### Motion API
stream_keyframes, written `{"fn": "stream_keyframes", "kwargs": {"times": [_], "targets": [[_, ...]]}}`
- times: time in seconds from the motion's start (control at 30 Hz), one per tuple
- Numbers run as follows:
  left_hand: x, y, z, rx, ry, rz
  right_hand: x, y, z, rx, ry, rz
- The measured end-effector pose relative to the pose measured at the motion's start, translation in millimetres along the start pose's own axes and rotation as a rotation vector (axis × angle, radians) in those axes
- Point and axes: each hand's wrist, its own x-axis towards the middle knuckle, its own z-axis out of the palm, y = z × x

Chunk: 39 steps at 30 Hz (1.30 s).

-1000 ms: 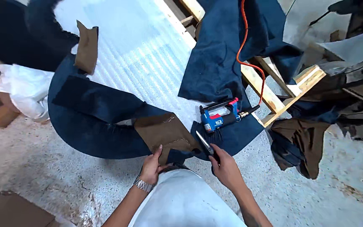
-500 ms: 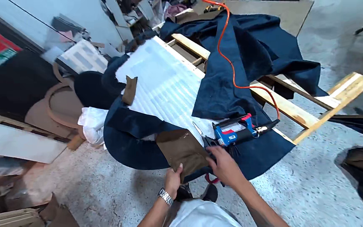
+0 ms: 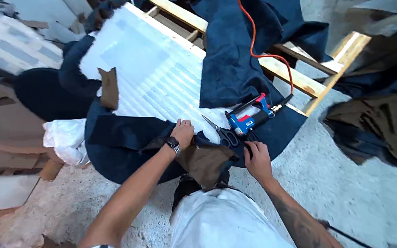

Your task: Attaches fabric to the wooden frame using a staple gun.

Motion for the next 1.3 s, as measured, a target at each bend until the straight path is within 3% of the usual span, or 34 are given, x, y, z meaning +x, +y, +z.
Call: {"fn": "stream_keyframes", "kwargs": {"times": [0.1, 0.2, 0.27, 0.37, 0.43, 0.47, 0.57, 0.63, 0.7, 0.93, 1.13, 1.23, 1.3], "targets": [[-53, 24, -30, -0.054, -0.153, -0.048, -2, 5, 17, -0.099, 0.135, 0.082], [-109, 27, 1, -0.140, -0.362, -0.122, 5, -8, 16, -0.162, 0.090, 0.158], [-116, 47, 21, -0.245, -0.547, -0.229, 19, -12, 11, -0.172, 0.028, 0.143], [-111, 71, 41, -0.784, -0.624, -0.532, 28, -7, 11, -0.145, 0.045, 0.102], [-104, 83, 13, -1.168, -0.602, -0.829, 31, -6, 11, -0.137, 0.066, 0.120], [-98, 92, -11, -1.225, -0.560, -0.931, 32, -5, 12, -0.134, 0.069, 0.128], [-85, 127, -72, -0.901, -0.495, -1.077, 25, -13, 12, -0.064, 0.035, 0.149], [-76, 153, -81, -0.716, -0.481, -1.132, 26, -9, 6, -0.005, 0.031, 0.158], [-76, 171, -78, -0.707, -0.420, -1.182, 27, -6, 7, 0.010, 0.028, 0.172], [-82, 180, -83, -0.905, -0.323, -1.254, 30, -11, 6, 0.012, -0.023, 0.176], [-90, 193, -77, -1.046, -0.343, -1.177, 33, 0, 14, -0.059, 0.032, 0.157], [-124, 209, -64, -1.078, -0.315, -0.939, 20, -6, 11, 0.159, 0.127, 0.131], [-143, 217, -36, -0.883, -0.364, -0.678, 7, -39, -16, 0.381, -0.007, 0.202]]}}
